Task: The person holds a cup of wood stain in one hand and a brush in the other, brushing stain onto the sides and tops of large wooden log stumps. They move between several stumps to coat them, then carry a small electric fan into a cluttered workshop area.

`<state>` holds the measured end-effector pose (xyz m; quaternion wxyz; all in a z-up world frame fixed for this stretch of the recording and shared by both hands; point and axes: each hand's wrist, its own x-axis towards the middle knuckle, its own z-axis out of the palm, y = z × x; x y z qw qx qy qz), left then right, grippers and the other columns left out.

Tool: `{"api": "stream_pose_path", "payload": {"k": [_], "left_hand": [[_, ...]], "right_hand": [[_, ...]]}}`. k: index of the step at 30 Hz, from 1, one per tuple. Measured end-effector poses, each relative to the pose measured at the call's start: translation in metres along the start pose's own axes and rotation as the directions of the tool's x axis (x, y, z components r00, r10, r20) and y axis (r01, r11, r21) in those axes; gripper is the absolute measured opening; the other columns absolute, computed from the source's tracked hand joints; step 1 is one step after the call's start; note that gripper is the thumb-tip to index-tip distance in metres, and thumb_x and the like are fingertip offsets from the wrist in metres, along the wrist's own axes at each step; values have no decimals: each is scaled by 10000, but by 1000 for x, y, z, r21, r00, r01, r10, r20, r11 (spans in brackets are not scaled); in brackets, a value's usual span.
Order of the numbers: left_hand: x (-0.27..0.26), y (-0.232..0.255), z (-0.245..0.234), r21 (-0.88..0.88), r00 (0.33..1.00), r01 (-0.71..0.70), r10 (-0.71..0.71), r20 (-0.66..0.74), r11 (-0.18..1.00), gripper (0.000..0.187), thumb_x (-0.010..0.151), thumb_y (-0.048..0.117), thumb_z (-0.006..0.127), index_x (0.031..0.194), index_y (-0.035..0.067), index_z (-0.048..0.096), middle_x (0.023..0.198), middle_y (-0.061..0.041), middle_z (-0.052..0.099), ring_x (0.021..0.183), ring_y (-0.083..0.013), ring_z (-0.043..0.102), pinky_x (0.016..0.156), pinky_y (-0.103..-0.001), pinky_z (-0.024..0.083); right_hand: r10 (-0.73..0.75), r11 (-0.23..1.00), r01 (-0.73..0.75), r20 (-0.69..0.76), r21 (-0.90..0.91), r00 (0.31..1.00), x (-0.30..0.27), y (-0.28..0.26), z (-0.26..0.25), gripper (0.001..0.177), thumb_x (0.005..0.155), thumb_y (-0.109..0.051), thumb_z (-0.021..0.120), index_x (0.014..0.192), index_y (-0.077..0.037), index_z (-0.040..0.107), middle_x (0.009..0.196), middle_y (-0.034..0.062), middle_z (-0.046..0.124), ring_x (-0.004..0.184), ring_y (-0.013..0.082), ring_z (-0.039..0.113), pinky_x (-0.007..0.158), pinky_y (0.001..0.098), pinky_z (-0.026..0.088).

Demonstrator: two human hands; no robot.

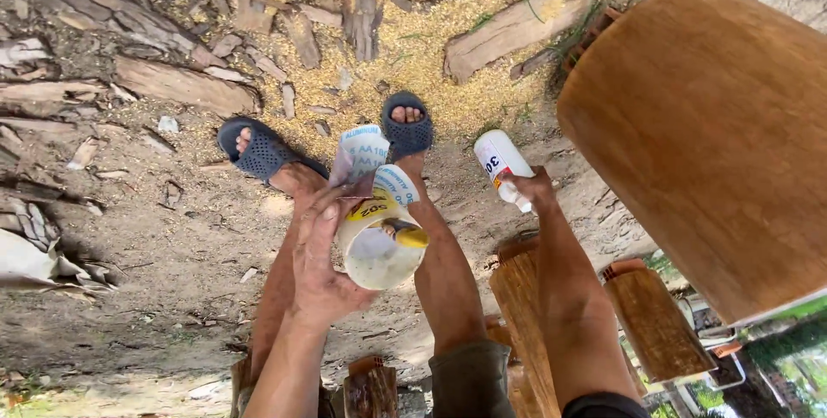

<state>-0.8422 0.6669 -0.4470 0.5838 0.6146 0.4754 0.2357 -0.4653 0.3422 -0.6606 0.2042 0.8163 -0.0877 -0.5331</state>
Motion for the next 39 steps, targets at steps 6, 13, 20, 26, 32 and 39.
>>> {"api": "stream_pose_path", "payload": {"k": [6,13,20,26,32,39], "left_hand": [[-5,10,-7,72,983,-116,124,-135,991,1117,723,159,927,1603,155,240,1336,-155,600,1270,-359,601,1147,-521,473],[-72,56,-82,-153,890,13,-81,-448,988,1031,809,94,826,1631,77,203,1429,-181,570,1284,-300,634,1124,-434,530],[-130,218,-202,-22,934,69,-72,-351,997,1114,562,130,938,1532,126,389,1381,-158,607,1276,-316,623,1064,-429,527],[-213,309,-244,-36,972,211,-214,-102,977,1268,552,180,1055,1555,202,280,1475,-130,546,1380,-314,515,1167,-453,395],[-239,321,-321,-652,876,-50,-280,-392,757,1291,576,138,974,1599,118,187,1528,-152,469,1353,-286,530,1122,-447,467],[-231,343,-430,-490,761,-36,-294,-578,871,1285,541,79,926,1587,85,180,1461,-200,518,1312,-284,571,1097,-430,474]], "right_hand": [[-142,499,-240,352,833,925,-81,-13,22,964,643,-494,919,1380,-123,421,1370,117,695,1209,165,665,1065,294,501],[-657,726,660,91,-191,749,-419,-55,-15,977,623,-434,898,1416,-95,439,1279,195,658,1179,347,647,981,451,542],[-752,-185,742,579,-644,314,-710,-15,18,828,838,-607,798,1437,-150,456,1190,275,568,1185,494,552,1083,598,347],[-548,-759,598,750,-258,-371,-737,9,102,295,987,-269,562,1240,-126,607,1245,206,625,1169,366,630,1043,476,437],[-274,-832,550,803,79,-529,-1071,-54,31,520,888,-176,660,1386,-35,603,1363,175,621,1346,346,605,1169,514,456],[-699,-698,713,155,60,-698,-1044,-291,-1,233,977,-224,646,1135,-95,759,1120,100,783,1039,193,753,920,373,645]]}}
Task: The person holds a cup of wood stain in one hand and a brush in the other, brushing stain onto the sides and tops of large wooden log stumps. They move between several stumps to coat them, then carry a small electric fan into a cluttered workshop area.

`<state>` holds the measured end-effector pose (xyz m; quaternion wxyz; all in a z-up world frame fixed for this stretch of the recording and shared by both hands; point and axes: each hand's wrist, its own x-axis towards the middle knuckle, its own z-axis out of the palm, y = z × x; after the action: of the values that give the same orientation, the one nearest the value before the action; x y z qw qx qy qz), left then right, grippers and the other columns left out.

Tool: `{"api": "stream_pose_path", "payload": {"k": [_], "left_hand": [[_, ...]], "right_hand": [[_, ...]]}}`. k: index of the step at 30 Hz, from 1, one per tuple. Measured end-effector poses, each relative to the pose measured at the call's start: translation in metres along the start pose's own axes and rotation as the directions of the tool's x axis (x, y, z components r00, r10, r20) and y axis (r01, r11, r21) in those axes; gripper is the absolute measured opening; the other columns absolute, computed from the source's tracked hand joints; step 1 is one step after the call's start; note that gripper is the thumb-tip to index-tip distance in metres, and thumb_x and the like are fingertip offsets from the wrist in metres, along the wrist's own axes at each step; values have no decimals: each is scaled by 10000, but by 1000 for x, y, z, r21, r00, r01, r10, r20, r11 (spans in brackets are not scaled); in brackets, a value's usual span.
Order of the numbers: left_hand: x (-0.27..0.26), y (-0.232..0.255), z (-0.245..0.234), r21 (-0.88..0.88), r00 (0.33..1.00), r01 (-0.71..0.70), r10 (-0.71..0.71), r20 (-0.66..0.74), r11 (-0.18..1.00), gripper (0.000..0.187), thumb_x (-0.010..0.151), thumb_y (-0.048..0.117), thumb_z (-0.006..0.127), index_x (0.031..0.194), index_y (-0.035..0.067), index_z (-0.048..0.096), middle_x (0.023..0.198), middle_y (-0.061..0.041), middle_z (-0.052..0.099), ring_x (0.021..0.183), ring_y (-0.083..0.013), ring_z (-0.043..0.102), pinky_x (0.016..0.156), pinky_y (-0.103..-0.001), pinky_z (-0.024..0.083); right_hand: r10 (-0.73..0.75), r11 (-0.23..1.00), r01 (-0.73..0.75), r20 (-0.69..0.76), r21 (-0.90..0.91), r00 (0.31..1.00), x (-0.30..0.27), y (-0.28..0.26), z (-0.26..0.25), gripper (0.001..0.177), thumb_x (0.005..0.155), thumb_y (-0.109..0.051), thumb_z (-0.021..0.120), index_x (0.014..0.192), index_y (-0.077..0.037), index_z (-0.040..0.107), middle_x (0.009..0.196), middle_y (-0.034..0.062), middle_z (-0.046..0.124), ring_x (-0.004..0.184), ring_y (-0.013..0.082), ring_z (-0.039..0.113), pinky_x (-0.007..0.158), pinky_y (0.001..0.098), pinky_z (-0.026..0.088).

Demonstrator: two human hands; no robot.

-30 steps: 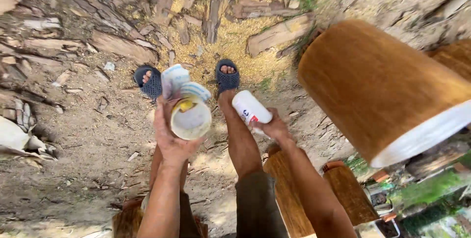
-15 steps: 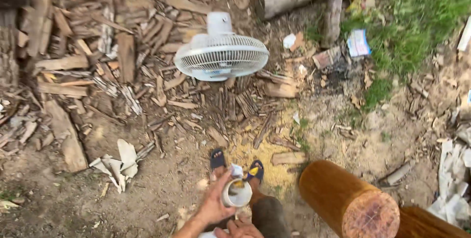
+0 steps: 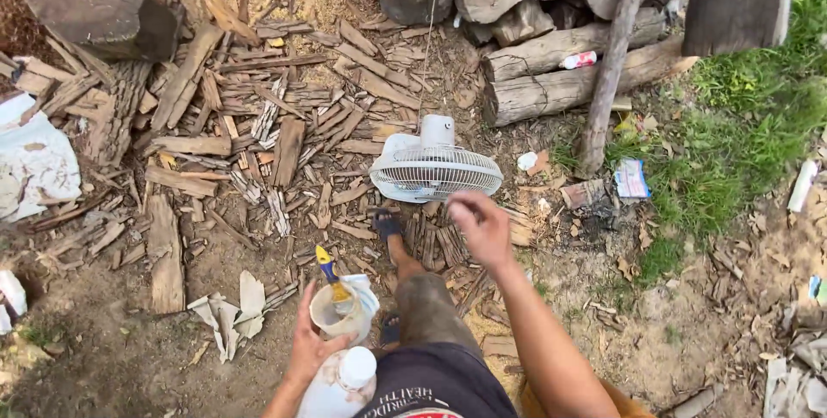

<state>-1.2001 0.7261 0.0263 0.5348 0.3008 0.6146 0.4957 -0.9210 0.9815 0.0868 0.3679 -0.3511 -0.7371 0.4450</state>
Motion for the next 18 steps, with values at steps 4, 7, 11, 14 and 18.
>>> {"api": "stream_pose_path", "payload": {"k": [4,7,11,14,18], "left_hand": [[50,20,-39,36,990,32,-27,-141,999,1294,537,62,911,1600,77,172,1456,-190,515,1282,-285,581,1075,-428,487],[101,45,-58,42,973,-14,23,-230,999,1310,517,28,899,1608,59,175,1451,-199,518,1266,-286,589,1061,-436,494],[144,51,-91,36,954,-21,31,-298,999,1354,488,-28,887,1618,52,145,1439,-204,519,1269,-282,584,1062,-442,477],[174,62,-92,-64,924,-24,-2,-383,998,1355,490,-43,868,1630,46,141,1422,-216,532,1262,-288,587,1043,-458,492],[238,111,-103,-78,910,13,-45,-413,997,1333,498,-40,864,1625,36,156,1429,-211,526,1271,-285,578,1040,-457,494]], "right_hand": [[502,841,-532,-228,-95,834,58,197,-9,370,936,-271,713,1235,-55,691,1135,151,743,1022,247,701,906,365,563],[459,778,-484,-163,-401,873,97,285,-13,553,866,-295,764,1335,-47,605,1280,222,636,1172,361,605,992,427,480],[648,619,-430,119,-657,752,152,323,-2,621,893,-304,682,1460,-121,509,1461,196,533,1362,380,490,1151,442,380],[795,545,-447,268,-709,544,163,373,15,389,942,-252,570,1313,-180,663,1461,154,547,1330,350,529,1157,420,369],[862,448,-460,234,-767,449,188,345,24,307,923,-336,624,1150,-148,710,1231,168,706,1169,340,670,1057,417,509]]}}
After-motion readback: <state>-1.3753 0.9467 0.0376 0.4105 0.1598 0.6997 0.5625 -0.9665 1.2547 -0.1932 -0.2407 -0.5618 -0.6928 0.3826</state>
